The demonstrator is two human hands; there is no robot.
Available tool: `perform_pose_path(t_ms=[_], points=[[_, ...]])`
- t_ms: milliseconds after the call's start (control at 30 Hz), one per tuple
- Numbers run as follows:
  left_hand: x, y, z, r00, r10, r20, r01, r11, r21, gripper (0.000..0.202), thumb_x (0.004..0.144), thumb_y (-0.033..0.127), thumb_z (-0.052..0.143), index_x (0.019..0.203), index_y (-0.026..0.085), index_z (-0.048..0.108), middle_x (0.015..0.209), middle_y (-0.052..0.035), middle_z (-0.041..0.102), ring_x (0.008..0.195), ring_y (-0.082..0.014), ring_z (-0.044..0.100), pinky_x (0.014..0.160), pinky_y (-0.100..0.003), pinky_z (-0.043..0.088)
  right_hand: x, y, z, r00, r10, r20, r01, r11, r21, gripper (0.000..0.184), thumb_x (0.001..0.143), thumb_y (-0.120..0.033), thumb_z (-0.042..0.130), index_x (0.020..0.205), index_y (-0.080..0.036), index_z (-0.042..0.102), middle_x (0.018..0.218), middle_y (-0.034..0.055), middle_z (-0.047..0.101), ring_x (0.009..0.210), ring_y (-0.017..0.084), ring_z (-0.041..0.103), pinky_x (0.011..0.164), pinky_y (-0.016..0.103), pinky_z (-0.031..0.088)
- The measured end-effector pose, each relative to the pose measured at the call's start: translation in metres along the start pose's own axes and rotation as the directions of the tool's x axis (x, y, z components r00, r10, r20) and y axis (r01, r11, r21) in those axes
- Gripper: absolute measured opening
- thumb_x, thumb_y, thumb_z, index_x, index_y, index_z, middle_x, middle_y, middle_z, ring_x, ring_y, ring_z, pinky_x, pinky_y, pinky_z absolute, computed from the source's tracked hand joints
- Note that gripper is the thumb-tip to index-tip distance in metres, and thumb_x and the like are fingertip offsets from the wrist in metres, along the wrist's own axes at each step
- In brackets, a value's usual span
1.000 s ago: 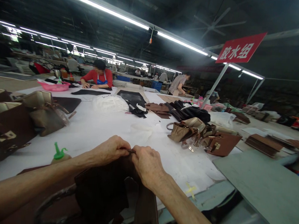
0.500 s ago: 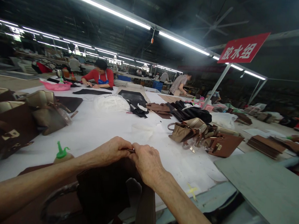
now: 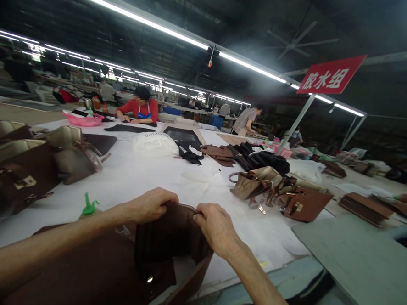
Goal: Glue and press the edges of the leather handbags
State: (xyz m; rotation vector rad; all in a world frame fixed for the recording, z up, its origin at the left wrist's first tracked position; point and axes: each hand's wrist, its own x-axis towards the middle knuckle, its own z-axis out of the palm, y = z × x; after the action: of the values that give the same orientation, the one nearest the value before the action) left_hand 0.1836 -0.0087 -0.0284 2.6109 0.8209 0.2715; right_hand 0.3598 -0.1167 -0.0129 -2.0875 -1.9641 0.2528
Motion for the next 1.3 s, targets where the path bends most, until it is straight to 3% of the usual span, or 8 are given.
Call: perform_pose_path(t_ms=[300, 567, 700, 833, 933, 1000, 1100, 1300], points=[[0.014, 0.008, 0.008, 0.985, 0.171, 0.004, -0.166, 0.960, -0.225, 0.024, 0.074, 0.031, 0.047, 0.082, 0.018, 0.066, 0.071, 0.0010, 0.062, 0.067, -0.0138, 0.051, 0.059, -0.020, 0.036, -0.004, 0.001, 0.006, 0.998, 0.039, -0.050, -0.038, 0.999, 0.028, 0.019, 0.078, -0.020, 0.044, 0.063, -0.020, 0.057, 0.055, -0.0021, 0.051, 0.057, 0.012, 0.045, 0.052, 0.022, 0.026], [0.026, 0.016, 0.008, 0.968, 0.249, 0.011, -0.238, 0.934, -0.266, 0.023, 0.073, 0.023, 0.048, 0.079, 0.015, 0.068, 0.063, 0.0018, 0.059, 0.062, -0.0109, 0.048, 0.056, -0.017, 0.033, -0.006, 0.001, 0.006, 0.998, 0.040, -0.058, -0.040, 0.999, -0.004, 0.022, 0.080, -0.022, 0.044, 0.064, -0.019, 0.059, 0.057, -0.0013, 0.054, 0.058, 0.012, 0.047, 0.053, 0.023, 0.027], [0.027, 0.023, 0.012, 0.979, 0.205, -0.020, -0.205, 0.961, -0.188, 0.024, 0.073, 0.024, 0.045, 0.073, 0.014, 0.068, 0.058, 0.0018, 0.056, 0.056, -0.0100, 0.043, 0.053, -0.018, 0.031, -0.002, -0.001, 0.005, 0.995, 0.076, -0.064, -0.076, 0.997, -0.009, 0.022, 0.081, -0.027, 0.046, 0.065, -0.020, 0.060, 0.058, -0.0007, 0.054, 0.059, 0.013, 0.047, 0.055, 0.023, 0.028], [0.023, 0.023, 0.013, 0.986, 0.165, -0.026, -0.167, 0.976, -0.138, 0.028, 0.077, 0.032, 0.044, 0.072, 0.016, 0.066, 0.059, 0.0016, 0.056, 0.057, -0.0109, 0.044, 0.054, -0.019, 0.032, 0.005, -0.004, 0.008, 0.998, 0.024, -0.056, -0.019, 0.996, 0.083, 0.018, 0.079, -0.024, 0.046, 0.077, -0.022, 0.063, 0.065, -0.0013, 0.057, 0.064, 0.013, 0.049, 0.057, 0.023, 0.029], [0.008, 0.014, 0.007, 0.994, 0.105, -0.032, -0.107, 0.993, -0.050, 0.023, 0.072, 0.033, 0.052, 0.086, 0.019, 0.064, 0.078, -0.0014, 0.063, 0.073, -0.0165, 0.052, 0.065, -0.023, 0.037, 0.008, -0.001, 0.011, 1.000, 0.017, -0.007, -0.016, 0.985, 0.170, 0.020, 0.078, -0.023, 0.044, 0.075, -0.020, 0.064, 0.064, -0.0013, 0.056, 0.063, 0.013, 0.048, 0.055, 0.022, 0.029], [-0.007, 0.005, 0.005, 0.996, 0.038, -0.076, -0.041, 0.998, -0.045, 0.036, 0.066, 0.030, 0.058, 0.101, 0.020, 0.059, 0.099, -0.0043, 0.061, 0.090, -0.0212, 0.052, 0.077, -0.028, 0.038, 0.009, 0.002, 0.013, 0.999, 0.039, 0.025, -0.043, 0.971, 0.234, 0.021, 0.078, -0.025, 0.043, 0.074, -0.019, 0.063, 0.064, -0.0013, 0.055, 0.063, 0.013, 0.048, 0.054, 0.021, 0.030], [-0.025, -0.006, 0.007, 0.992, -0.071, -0.107, 0.046, 0.974, -0.222, 0.046, 0.065, 0.028, 0.059, 0.110, 0.021, 0.053, 0.112, -0.0043, 0.057, 0.100, -0.0210, 0.049, 0.086, -0.029, 0.037, 0.009, 0.005, 0.014, 0.996, 0.071, 0.051, -0.083, 0.951, 0.296, 0.021, 0.078, -0.028, 0.044, 0.073, -0.018, 0.062, 0.063, -0.0015, 0.054, 0.063, 0.013, 0.048, 0.054, 0.021, 0.031], [-0.024, -0.011, 0.015, 0.987, -0.126, -0.103, 0.058, 0.863, -0.501, 0.027, 0.078, 0.034, 0.042, 0.083, 0.015, 0.061, 0.073, 0.0005, 0.057, 0.068, -0.0136, 0.049, 0.061, -0.022, 0.037, 0.010, 0.004, 0.014, 0.996, 0.066, 0.054, -0.079, 0.955, 0.288, 0.030, 0.081, -0.038, 0.041, 0.060, -0.019, 0.049, 0.052, -0.0050, 0.037, 0.052, 0.011, 0.035, 0.048, 0.022, 0.026]])
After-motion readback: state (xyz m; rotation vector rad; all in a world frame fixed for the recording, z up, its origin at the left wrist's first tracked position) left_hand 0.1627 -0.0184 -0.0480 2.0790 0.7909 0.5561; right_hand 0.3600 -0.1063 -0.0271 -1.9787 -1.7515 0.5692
